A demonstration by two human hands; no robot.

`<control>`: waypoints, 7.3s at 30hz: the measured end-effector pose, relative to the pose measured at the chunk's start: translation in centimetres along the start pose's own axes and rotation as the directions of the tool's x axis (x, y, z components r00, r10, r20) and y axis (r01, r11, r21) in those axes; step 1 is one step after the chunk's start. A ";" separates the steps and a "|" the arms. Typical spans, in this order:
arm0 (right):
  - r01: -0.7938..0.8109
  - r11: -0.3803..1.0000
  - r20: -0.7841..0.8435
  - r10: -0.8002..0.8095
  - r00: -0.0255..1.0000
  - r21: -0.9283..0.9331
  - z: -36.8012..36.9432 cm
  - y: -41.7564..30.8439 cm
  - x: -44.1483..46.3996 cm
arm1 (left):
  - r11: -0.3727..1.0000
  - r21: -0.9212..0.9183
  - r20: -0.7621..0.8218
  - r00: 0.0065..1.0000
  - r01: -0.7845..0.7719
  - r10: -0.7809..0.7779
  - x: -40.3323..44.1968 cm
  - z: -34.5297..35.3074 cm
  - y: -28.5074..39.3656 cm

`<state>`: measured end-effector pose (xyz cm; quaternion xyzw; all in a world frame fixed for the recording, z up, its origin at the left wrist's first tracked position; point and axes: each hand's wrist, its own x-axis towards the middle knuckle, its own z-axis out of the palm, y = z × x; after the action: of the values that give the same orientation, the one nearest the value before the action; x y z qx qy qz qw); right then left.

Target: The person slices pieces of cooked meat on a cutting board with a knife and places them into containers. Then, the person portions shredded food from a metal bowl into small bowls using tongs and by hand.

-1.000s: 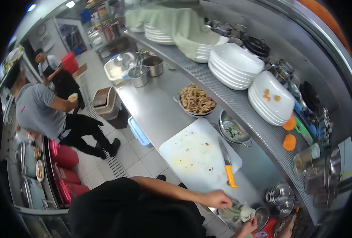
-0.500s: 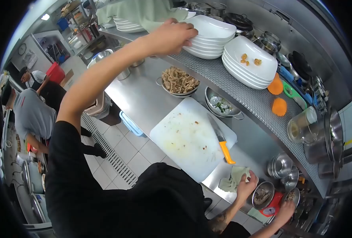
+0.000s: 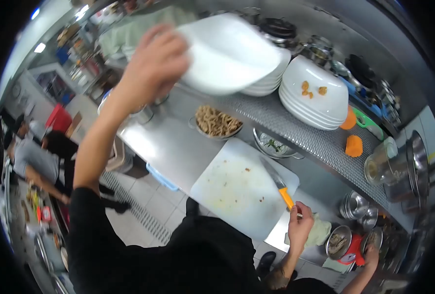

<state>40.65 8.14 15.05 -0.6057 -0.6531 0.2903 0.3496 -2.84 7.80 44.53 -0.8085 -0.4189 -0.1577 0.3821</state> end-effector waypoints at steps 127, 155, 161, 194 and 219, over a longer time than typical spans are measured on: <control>0.471 0.776 0.675 -0.081 0.733 -0.419 41.9 -23.3 -1.4 | -0.606 -0.693 0.597 -0.162 0.391 -0.786 -47.4 28.5 6.9; 0.261 0.918 0.514 -0.075 0.855 -0.299 38.4 -24.7 1.7 | -0.649 -0.678 0.637 -0.164 0.346 -0.753 -47.5 27.7 6.7; 0.267 0.909 0.575 -0.039 0.817 -0.318 40.8 -21.9 -1.7 | -0.663 -0.668 0.667 -0.123 0.337 -0.735 -48.1 28.5 7.5; 0.486 0.658 0.368 -0.322 0.872 -0.575 27.4 -29.7 9.6 | -0.689 -0.651 0.673 -0.178 0.317 -0.718 -48.8 28.3 7.1; 0.919 0.268 0.809 -0.445 0.384 -0.289 43.8 -25.5 -1.0 | -0.701 -0.658 0.715 -0.064 0.275 -0.696 -50.2 25.8 7.1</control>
<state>-9.73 6.64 9.78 -0.1898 -0.9807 -0.0178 -0.0427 -28.93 -3.30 -4.74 -0.1791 -0.5542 -0.7163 -0.3842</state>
